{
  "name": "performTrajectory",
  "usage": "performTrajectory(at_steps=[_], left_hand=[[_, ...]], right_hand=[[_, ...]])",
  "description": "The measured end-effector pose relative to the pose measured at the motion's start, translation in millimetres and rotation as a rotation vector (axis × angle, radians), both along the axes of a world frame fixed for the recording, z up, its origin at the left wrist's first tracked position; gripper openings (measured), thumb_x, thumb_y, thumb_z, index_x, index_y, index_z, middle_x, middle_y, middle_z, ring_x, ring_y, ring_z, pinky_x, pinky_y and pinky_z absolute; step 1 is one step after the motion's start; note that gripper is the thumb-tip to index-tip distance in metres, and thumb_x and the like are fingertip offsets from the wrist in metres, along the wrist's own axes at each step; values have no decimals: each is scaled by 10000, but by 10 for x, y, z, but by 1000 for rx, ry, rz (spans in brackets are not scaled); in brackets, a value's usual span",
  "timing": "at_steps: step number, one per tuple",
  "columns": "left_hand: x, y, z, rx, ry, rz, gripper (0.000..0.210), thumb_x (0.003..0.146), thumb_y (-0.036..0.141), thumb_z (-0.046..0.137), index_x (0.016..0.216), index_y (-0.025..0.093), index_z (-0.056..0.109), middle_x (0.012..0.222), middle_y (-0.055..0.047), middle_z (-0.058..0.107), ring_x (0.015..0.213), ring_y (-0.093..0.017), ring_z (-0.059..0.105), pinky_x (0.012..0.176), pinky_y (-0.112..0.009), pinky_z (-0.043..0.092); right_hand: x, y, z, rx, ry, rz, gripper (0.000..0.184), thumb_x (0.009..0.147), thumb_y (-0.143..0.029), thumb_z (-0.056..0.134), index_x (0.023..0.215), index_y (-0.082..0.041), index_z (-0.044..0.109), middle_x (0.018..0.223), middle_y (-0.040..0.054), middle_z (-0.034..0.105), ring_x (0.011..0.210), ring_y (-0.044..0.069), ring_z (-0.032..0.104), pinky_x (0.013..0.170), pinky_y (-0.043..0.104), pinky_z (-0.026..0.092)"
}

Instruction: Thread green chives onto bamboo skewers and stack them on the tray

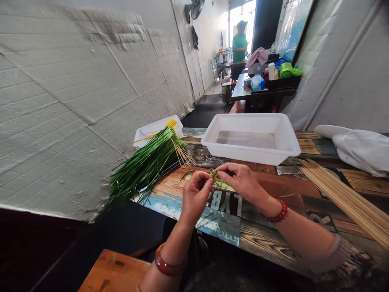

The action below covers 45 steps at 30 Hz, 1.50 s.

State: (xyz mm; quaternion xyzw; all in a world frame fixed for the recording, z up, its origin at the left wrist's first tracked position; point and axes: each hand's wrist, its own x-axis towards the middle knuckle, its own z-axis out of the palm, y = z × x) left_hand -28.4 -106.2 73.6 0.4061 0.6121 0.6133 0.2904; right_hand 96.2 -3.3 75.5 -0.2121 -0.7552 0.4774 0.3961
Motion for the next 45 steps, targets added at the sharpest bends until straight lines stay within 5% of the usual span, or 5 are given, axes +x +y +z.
performTrajectory(at_steps=[13, 23, 28, 37, 45], left_hand=[[-18, -60, -17, 129, 834, 151, 129, 895, 197, 535, 794, 207, 616, 825, -61, 643, 806, -178, 586, 773, -287, 430], [-96, -91, 18, -55, 126, -88, 247, 876, 334, 598, 1030, 160, 681, 822, -43, 660, 689, -145, 594, 651, -254, 459], [-177, -125, 35, -73, 256, -160, 218, 827, 330, 658, 748, 141, 734, 739, -61, 656, 726, -163, 583, 685, -261, 446], [-193, -447, 50, -113, -50, -192, 317, 841, 435, 616, 894, 128, 675, 664, -21, 635, 514, -95, 548, 479, -191, 393], [-646, -752, 300, 46, 179, -72, 218, 837, 323, 631, 801, 126, 717, 625, -14, 613, 530, -99, 530, 514, -204, 391]], right_hand=[[6, -29, -29, -178, -21, 86, 214, 828, -354, 650, 871, -168, 747, 792, 45, 754, 697, 163, 666, 621, 263, 501], [53, 6, 18, -51, -113, 97, 167, 838, -289, 628, 832, -179, 753, 746, 35, 752, 661, 161, 666, 611, 264, 492], [65, -10, 14, 15, -144, 144, 157, 843, -271, 623, 805, -187, 750, 748, 26, 751, 657, 156, 665, 611, 254, 490], [-103, -294, 122, 26, -165, 167, 199, 849, -316, 608, 794, -173, 735, 729, 31, 736, 654, 155, 649, 601, 245, 477], [-550, -628, 451, 169, -192, 156, 204, 854, -311, 600, 785, -173, 733, 724, 33, 727, 639, 149, 630, 592, 248, 455]])
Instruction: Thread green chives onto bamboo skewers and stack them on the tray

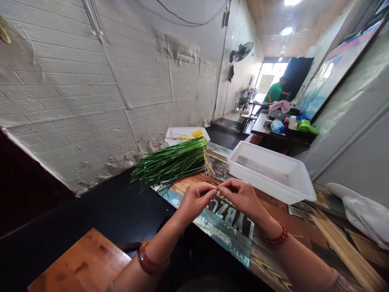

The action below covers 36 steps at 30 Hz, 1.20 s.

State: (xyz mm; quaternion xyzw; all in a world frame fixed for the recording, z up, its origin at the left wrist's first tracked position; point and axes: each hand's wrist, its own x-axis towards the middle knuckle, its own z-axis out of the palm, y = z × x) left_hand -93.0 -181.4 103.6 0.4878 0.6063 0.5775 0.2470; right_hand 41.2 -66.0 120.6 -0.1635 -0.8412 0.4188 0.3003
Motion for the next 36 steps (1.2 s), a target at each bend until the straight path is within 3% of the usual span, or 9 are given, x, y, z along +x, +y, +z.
performTrajectory(at_steps=[4, 7, 11, 15, 21, 27, 32, 36], left_hand=[[-568, -23, 127, 111, 370, 74, 172, 879, 230, 594, 819, 158, 737, 735, -40, 659, 676, -124, 588, 625, -217, 415], [-1093, 12, 210, 50, 498, 95, 193, 909, 226, 562, 877, 173, 745, 776, -47, 655, 697, -127, 586, 632, -221, 409], [-1681, 179, 348, -67, 481, 42, 210, 927, 237, 541, 897, 174, 739, 792, -50, 656, 703, -126, 593, 634, -221, 419], [-2009, 420, 521, -172, 290, 22, 182, 908, 233, 569, 861, 173, 734, 762, -38, 685, 697, -130, 626, 636, -215, 440], [-2080, 648, 924, -299, 160, 45, 135, 852, 189, 608, 863, 182, 743, 789, -43, 732, 734, -153, 672, 680, -221, 482], [-1857, 728, 1560, -351, 137, 25, 158, 834, 245, 627, 778, 163, 750, 702, -53, 698, 660, -145, 620, 638, -224, 452], [-1646, 832, 1962, -524, -225, 42, 186, 786, 302, 672, 736, 133, 732, 638, -33, 648, 571, -112, 541, 552, -206, 399], [-1551, 980, 2072, -537, -504, 31, 227, 744, 347, 729, 745, 119, 720, 618, -19, 637, 538, -91, 507, 518, -193, 370]], right_hand=[[-569, 21, 99, 45, 5, 7, 200, 856, -297, 595, 781, -170, 730, 694, 27, 718, 611, 142, 621, 573, 241, 454], [-1111, 129, 95, 60, 26, 33, 173, 860, -264, 598, 800, -182, 738, 720, 22, 731, 642, 142, 643, 598, 234, 468], [-1722, 369, 100, 38, 72, 86, 137, 868, -205, 605, 814, -192, 731, 732, 9, 734, 672, 127, 666, 634, 213, 481], [-2052, 592, 181, 19, 92, 108, 115, 873, -169, 610, 839, -190, 718, 746, 10, 728, 683, 121, 667, 651, 205, 481], [-2078, 657, 475, -84, 51, 41, 128, 894, -173, 587, 856, -182, 709, 762, 30, 715, 695, 135, 661, 650, 226, 481], [-1840, 589, 1074, -313, -14, -102, 165, 867, -226, 586, 811, -180, 734, 763, 50, 740, 699, 169, 676, 662, 269, 502], [-1649, 575, 1491, -734, -36, -168, 167, 807, -291, 621, 808, -161, 725, 744, 51, 745, 671, 169, 677, 624, 260, 522], [-1585, 635, 1630, -832, 40, -220, 165, 770, -314, 650, 812, -163, 702, 737, 34, 736, 658, 159, 668, 627, 264, 535]])
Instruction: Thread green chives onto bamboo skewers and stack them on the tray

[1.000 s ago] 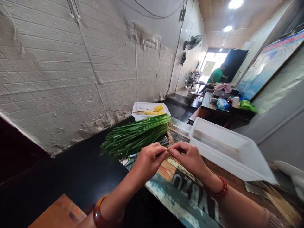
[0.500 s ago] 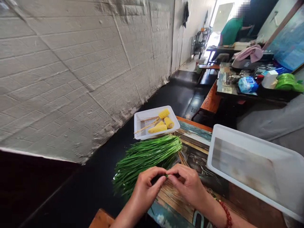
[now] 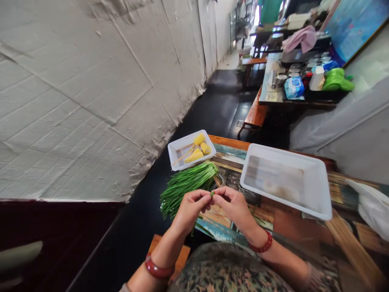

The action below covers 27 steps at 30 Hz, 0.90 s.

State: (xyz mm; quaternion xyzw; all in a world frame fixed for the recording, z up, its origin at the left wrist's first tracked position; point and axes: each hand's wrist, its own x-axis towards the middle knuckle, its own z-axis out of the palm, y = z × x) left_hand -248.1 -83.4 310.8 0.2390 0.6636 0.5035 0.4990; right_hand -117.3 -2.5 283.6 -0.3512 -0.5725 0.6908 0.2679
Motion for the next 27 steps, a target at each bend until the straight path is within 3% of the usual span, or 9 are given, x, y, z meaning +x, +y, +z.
performTrajectory(at_steps=[5, 12, 21, 27], left_hand=[[-29, 247, 20, 38, -204, 11, 244, 704, 346, 787, 780, 126, 713, 605, -11, 650, 533, -92, 539, 530, -202, 408], [-262, 531, -69, 31, -433, -133, 228, 711, 315, 802, 782, 118, 711, 618, -24, 669, 542, -93, 581, 519, -194, 429], [-595, 615, -109, 18, -456, -237, 214, 702, 301, 807, 766, 112, 730, 641, -35, 679, 589, -107, 597, 557, -210, 452], [-752, 628, -141, 22, -446, -283, 217, 703, 306, 806, 767, 110, 739, 642, -41, 679, 590, -114, 595, 577, -228, 463]], right_hand=[[-36, 118, 49, 33, -2, -102, 135, 766, -308, 666, 800, -178, 667, 693, 16, 709, 609, 146, 642, 595, 267, 528], [-200, 176, 126, -146, 50, -204, 196, 789, -372, 674, 827, -188, 616, 595, -24, 665, 537, 141, 641, 581, 284, 553], [-490, 114, 100, -51, -121, -401, 162, 774, -309, 677, 827, -155, 682, 732, 28, 709, 640, 146, 650, 619, 268, 537], [-641, 48, 84, -124, -18, -456, 188, 774, -329, 698, 849, -158, 675, 682, 12, 694, 606, 146, 643, 618, 287, 554]])
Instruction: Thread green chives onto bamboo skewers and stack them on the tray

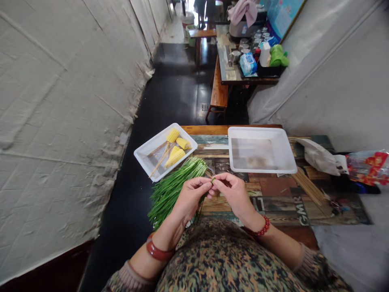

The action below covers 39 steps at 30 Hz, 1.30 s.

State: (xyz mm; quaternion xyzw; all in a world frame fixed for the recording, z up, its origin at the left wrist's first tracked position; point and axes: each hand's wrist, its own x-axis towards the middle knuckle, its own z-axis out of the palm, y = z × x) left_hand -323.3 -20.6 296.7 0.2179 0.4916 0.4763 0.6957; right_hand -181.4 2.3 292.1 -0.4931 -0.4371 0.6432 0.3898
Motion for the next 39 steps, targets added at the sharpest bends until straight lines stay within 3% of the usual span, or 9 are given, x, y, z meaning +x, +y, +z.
performTrajectory(at_steps=[6, 10, 13, 19, 25, 28, 31, 34, 39], left_hand=[[-63, -39, -41, 17, 49, 15, 226, 696, 319, 797, 770, 116, 732, 657, -38, 684, 588, -115, 591, 598, -237, 475], [-207, -19, -29, 93, 337, -33, 193, 712, 305, 758, 755, 120, 724, 618, -21, 661, 551, -104, 547, 551, -216, 436], [-464, 67, -2, 166, 561, 5, 181, 713, 292, 735, 789, 128, 726, 678, -28, 687, 581, -115, 560, 572, -223, 440], [-1027, 224, -157, 158, 892, 120, 224, 737, 331, 686, 837, 136, 736, 662, -32, 692, 583, -146, 585, 591, -244, 441], [-1335, 290, -398, 288, 1296, 150, 181, 753, 316, 645, 820, 195, 761, 834, -61, 747, 799, -219, 661, 741, -286, 480], [-1408, 338, -468, 234, 1231, 146, 190, 731, 324, 656, 810, 183, 756, 746, -50, 731, 717, -200, 651, 669, -270, 471], [-1380, 372, -554, 111, 959, 150, 216, 694, 339, 685, 792, 152, 733, 635, -27, 691, 559, -144, 585, 543, -236, 417], [-1284, 394, -654, 37, 694, 157, 246, 659, 352, 724, 763, 130, 702, 647, -35, 692, 527, -114, 555, 489, -213, 372], [-1196, 454, -819, -4, 582, 132, 318, 621, 388, 764, 755, 111, 687, 647, -46, 689, 527, -106, 555, 481, -209, 365]], right_hand=[[-129, -35, -15, -21, 16, -4, 177, 787, -340, 677, 846, -174, 659, 653, 1, 678, 579, 153, 639, 608, 300, 560], [-108, 19, -27, 216, -216, 63, 162, 813, -321, 645, 827, -172, 706, 788, 47, 713, 697, 163, 643, 640, 277, 524], [8, 148, -118, 364, -308, 134, 203, 868, -310, 594, 937, -179, 732, 926, 70, 721, 810, 175, 646, 692, 279, 508], [202, 331, -708, 368, -506, 134, 258, 905, -317, 502, 959, -180, 714, 991, 80, 721, 888, 194, 649, 791, 329, 509], [114, 269, -1190, 360, -557, 211, 192, 860, -251, 538, 913, -185, 710, 943, 70, 727, 892, 208, 655, 835, 353, 493], [51, 287, -1321, 340, -585, 220, 185, 852, -235, 552, 952, -184, 699, 967, 81, 712, 919, 213, 642, 855, 361, 481], [-25, 320, -1431, 310, -598, 234, 159, 841, -227, 559, 910, -184, 696, 920, 73, 708, 884, 209, 639, 848, 354, 475], [-105, 344, -1518, 271, -595, 244, 153, 841, -225, 544, 848, -185, 692, 865, 60, 707, 838, 201, 638, 816, 335, 470], [-184, 374, -1592, 200, -568, 236, 179, 839, -262, 536, 838, -167, 688, 837, 57, 701, 782, 192, 616, 764, 318, 455]])
